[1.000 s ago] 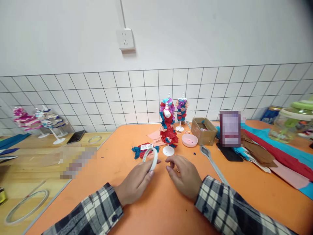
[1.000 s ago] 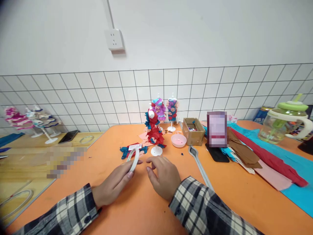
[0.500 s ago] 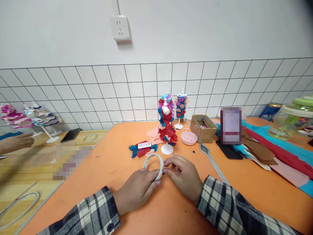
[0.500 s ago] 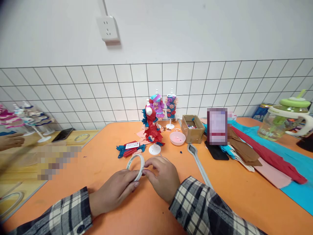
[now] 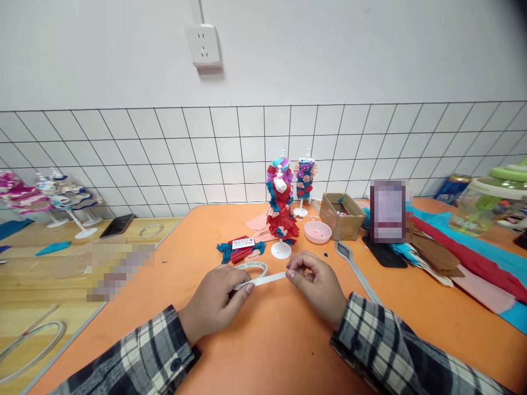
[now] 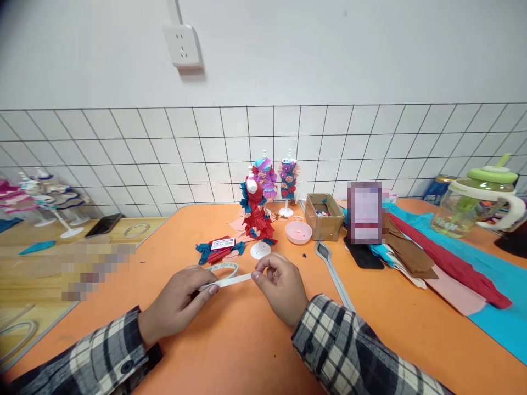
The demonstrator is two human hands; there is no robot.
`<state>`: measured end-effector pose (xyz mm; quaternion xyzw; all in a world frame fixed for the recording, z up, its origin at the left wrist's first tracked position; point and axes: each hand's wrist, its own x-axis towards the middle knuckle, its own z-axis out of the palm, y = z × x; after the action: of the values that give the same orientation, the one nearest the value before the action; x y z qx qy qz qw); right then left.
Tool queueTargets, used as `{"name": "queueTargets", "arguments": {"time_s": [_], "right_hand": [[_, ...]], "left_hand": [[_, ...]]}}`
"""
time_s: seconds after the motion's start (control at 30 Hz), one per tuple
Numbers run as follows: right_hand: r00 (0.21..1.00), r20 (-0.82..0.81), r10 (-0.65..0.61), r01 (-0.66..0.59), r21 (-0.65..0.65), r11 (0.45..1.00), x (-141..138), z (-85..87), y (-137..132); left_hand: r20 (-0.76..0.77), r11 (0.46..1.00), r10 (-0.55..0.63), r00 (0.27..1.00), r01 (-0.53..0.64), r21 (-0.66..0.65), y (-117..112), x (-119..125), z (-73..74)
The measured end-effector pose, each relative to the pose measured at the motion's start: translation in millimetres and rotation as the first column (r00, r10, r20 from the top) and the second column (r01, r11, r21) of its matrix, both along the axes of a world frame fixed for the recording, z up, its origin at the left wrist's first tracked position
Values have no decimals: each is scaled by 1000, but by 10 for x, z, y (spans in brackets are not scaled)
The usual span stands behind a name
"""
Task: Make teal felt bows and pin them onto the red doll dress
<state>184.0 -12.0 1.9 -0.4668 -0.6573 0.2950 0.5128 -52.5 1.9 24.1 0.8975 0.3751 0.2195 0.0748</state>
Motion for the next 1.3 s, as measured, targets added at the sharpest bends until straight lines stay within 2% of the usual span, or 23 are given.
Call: {"name": "queueTargets", "arguments": {"time_s": [0.17, 0.33, 0.43, 0.47, 0.53, 0.6, 0.63, 0.73, 0.8, 0.83, 0.9, 0.93, 0.97, 1.03, 1.1, 1.2, 1.23, 1.3], "right_hand": [[998, 62, -33, 35, -26, 999, 16, -25, 34], [988, 136, -73, 88, -106, 991, -1, -27, 27], [986, 126, -108, 113, -32, 993, 0, 3, 1], [988, 147, -55, 55, 7, 998, -2, 16, -13], [962, 221, 162, -179, 59, 982, -17, 38, -47], [869, 293, 399, -428, 42, 903, -42, 43, -76], [823, 305, 479, -507, 14, 862, -53, 38, -86], [757, 193, 624, -610, -132, 781, -65, 10, -90], [758, 37, 652, -628, -234, 743, -60, -8, -81], [767, -38, 641, -624, -279, 730, -59, -17, -77], [797, -148, 586, -598, -336, 728, -69, -36, -70], [814, -186, 550, -578, -345, 739, -80, -48, -69], [829, -211, 518, -559, -341, 756, -95, -60, -69], [847, -228, 481, -531, -306, 790, -131, -84, -73], [860, -222, 459, -507, -292, 811, -169, -106, -83], [859, -204, 470, -512, -319, 798, -216, -131, -109], [860, -200, 470, -510, -323, 797, -227, -136, -117], [889, -208, 408, -456, -324, 829, -244, -136, -130]], "left_hand": [[-14, 1000, -20, 1000, 19, -22, -37, 44, 8], [-27, 998, -70, 997, 69, -6, -78, 64, 12], [-55, 985, -169, 984, 171, 28, -111, 85, 27], [-66, 975, -218, 974, 221, 39, -123, 93, 34], [-51, 946, -316, 947, 319, 63, -147, 103, 46], [22, 926, -374, 927, 372, 67, -160, 100, 51], [79, 928, -372, 925, 368, 57, -159, 93, 50], [265, 963, -249, 932, 268, -38, -118, 62, 26], [394, 981, -116, 912, 166, -96, -67, 46, -5], [470, 989, -40, 882, 103, -109, -39, 44, -23], [637, 984, 147, 756, -49, -170, 7, 52, -57], [671, 968, 213, 710, -59, -245, 21, 63, -70], [666, 944, 243, 705, -13, -331, 25, 81, -80], [613, 864, 208, 762, 151, -480, -2, 135, -92], [605, 799, 156, 781, 261, -542, -67, 204, -100], [612, 722, 221, 759, 294, -626, -168, 286, -116], [613, 712, 249, 750, 287, -641, -185, 296, -122], [621, 734, 296, 726, 243, -634, -185, 292, -130]]}}
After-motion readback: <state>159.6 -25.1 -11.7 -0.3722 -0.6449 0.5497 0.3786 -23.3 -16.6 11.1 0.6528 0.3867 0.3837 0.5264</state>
